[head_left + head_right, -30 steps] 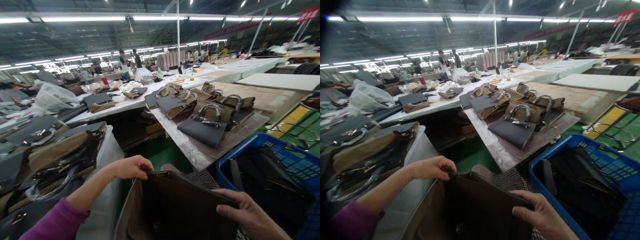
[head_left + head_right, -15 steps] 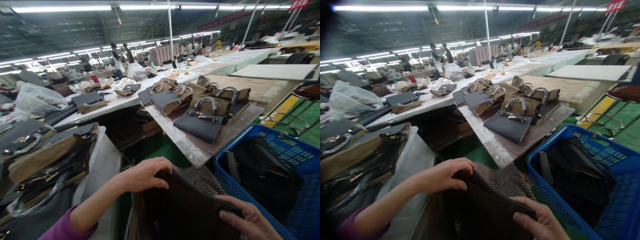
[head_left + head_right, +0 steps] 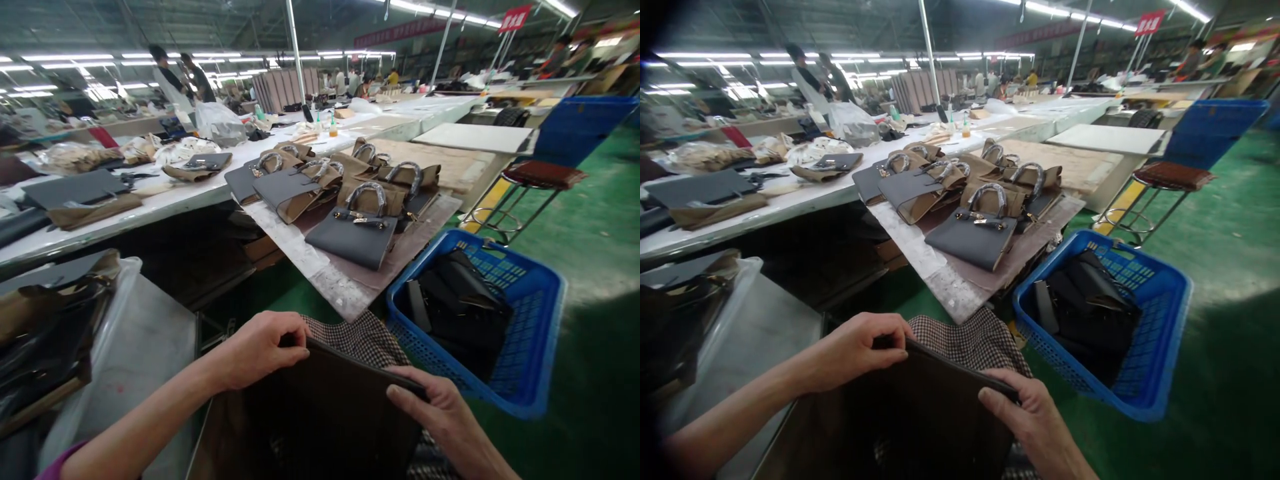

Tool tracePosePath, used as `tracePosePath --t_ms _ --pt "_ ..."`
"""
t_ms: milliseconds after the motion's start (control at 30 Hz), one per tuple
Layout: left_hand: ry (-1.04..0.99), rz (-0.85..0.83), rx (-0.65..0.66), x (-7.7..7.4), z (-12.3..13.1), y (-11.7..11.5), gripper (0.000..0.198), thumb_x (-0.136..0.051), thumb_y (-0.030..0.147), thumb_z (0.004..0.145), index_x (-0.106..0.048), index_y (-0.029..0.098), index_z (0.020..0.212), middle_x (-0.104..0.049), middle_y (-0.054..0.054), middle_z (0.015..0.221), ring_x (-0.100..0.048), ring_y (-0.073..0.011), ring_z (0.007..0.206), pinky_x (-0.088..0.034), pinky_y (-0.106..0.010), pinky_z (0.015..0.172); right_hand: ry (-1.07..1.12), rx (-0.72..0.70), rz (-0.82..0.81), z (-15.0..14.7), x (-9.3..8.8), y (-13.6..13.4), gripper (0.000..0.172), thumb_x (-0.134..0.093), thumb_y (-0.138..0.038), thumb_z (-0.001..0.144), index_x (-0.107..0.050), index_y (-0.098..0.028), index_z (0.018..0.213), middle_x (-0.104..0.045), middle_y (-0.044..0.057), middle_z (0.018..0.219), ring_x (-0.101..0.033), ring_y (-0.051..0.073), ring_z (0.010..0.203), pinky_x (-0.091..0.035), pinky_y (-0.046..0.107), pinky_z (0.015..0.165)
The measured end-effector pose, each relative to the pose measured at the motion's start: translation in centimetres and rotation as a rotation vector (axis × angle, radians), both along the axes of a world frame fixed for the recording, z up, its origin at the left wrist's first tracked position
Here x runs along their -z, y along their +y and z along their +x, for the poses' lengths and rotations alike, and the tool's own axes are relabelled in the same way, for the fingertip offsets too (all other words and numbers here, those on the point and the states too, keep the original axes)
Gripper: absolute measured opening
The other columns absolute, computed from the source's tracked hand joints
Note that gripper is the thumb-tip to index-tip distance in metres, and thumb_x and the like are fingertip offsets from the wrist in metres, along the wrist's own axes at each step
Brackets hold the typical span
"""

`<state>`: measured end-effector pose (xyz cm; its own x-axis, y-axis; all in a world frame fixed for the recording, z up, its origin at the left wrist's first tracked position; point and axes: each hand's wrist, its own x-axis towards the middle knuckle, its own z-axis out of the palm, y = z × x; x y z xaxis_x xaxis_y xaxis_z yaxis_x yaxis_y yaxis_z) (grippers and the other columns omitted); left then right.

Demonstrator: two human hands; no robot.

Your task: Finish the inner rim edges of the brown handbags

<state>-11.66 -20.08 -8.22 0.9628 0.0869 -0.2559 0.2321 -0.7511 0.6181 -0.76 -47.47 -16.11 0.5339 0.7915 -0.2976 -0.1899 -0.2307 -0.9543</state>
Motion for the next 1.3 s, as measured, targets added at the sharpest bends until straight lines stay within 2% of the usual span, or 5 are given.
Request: tracePosePath --t_ms 400,600,1067,1167,1300 --pt "-0.016 0.114 0.001 0.0 1.0 -0.7 0.01 -0.061 0.02 0.078 -0.061 0.017 0.068 -0.065 0.002 0.075 -0.057 -0.0122 0.068 -0.037 -0.021 0.064 -0.097 0.163 -0.068 -0.5 1.6 0.0 0.037 -0.063 -0.051 0.082 -0.074 -0.023 0.103 -0.075 0.002 0.091 -0.069 0.022 0.089 -0.056 0.02 0.076" --pt "-0.014 0.169 -0.044 0.5 1.0 -0.6 0.01 -0.064 0.022 0.075 -0.062 0.017 0.066 -0.066 0.002 0.07 -0.056 -0.011 0.064 -0.034 -0.019 0.058 -0.196 0.135 -0.113 -0.2 2.7 -0.4 0.039 -0.063 -0.053 0.08 -0.074 -0.022 0.101 -0.075 0.002 0.097 -0.069 0.023 0.093 -0.056 0.017 0.076" --pt "0.006 0.176 -0.016 -0.3 1.0 -1.2 0.01 -0.06 0.017 0.073 -0.057 0.017 0.063 -0.057 0.005 0.059 -0.05 -0.0091 0.057 -0.03 -0.019 0.054 -0.192 0.188 -0.136 -0.6 2.0 -0.4 0.037 -0.065 -0.053 0.077 -0.076 -0.022 0.096 -0.076 0.003 0.095 -0.07 0.024 0.088 -0.057 0.018 0.073" --pt "0.015 0.127 -0.062 -0.8 0.9 -1.4 0.009 -0.061 0.017 0.07 -0.053 0.019 0.073 -0.06 0.006 0.065 -0.051 -0.0106 0.059 -0.031 -0.02 0.054 -0.142 0.17 -0.133 -0.8 2.5 -0.6 0.039 -0.065 -0.055 0.077 -0.075 -0.022 0.097 -0.076 0.003 0.094 -0.07 0.024 0.089 -0.057 0.019 0.073" --pt "0.016 0.037 -0.045 -0.9 0.8 -1.4 0.026 -0.06 0.016 0.072 -0.055 0.021 0.097 -0.067 0.005 0.077 -0.057 -0.0126 0.067 -0.036 -0.02 0.061 -0.094 0.119 -0.123 -0.4 2.4 -0.7 0.041 -0.063 -0.055 0.079 -0.073 -0.021 0.1 -0.075 0.003 0.092 -0.069 0.025 0.089 -0.057 0.022 0.075"
